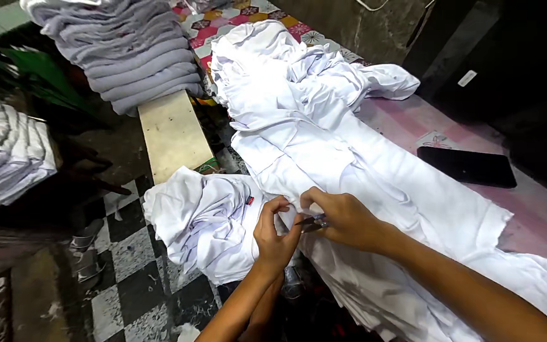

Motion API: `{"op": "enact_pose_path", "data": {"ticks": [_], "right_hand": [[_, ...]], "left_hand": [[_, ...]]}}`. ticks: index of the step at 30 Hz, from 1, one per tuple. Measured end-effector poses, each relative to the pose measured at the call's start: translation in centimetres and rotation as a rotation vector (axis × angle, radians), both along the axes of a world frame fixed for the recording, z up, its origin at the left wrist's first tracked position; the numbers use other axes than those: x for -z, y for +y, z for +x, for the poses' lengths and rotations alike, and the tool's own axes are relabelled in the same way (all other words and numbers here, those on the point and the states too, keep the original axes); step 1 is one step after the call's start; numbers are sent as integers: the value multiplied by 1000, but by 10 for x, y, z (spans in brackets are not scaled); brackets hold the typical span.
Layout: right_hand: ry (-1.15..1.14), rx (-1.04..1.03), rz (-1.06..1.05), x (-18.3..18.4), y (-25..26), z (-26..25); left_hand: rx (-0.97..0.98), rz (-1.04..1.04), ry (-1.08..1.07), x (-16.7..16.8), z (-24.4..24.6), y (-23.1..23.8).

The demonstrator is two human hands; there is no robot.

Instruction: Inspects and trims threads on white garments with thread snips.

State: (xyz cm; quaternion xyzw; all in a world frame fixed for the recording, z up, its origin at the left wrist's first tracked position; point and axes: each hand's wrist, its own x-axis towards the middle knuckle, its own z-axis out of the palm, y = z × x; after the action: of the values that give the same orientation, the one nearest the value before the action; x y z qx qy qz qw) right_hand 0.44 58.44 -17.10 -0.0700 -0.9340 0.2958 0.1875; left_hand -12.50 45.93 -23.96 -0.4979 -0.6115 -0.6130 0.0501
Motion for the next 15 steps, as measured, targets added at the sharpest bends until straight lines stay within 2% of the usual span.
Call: {"op": "enact_pose_path", "data": {"ticks": [4,7,9,13,15], "right_hand": [[-31,-66,-186,3,17,-1],[-88,-58,-299,3,31,-3],[-105,-15,-356,2,38,-4],[-107,60,-595,-3,46,-4],[-129,48,-743,-1,51,-5]], "left_hand": [[-63,-40,162,-5,-7,6],[-72,-124,182,-9,-12,7],[0,-239,53,-14,-15,6],[281,-453,-451,-33,-23,4],[408,-503,-631,-38,-26,5]]}}
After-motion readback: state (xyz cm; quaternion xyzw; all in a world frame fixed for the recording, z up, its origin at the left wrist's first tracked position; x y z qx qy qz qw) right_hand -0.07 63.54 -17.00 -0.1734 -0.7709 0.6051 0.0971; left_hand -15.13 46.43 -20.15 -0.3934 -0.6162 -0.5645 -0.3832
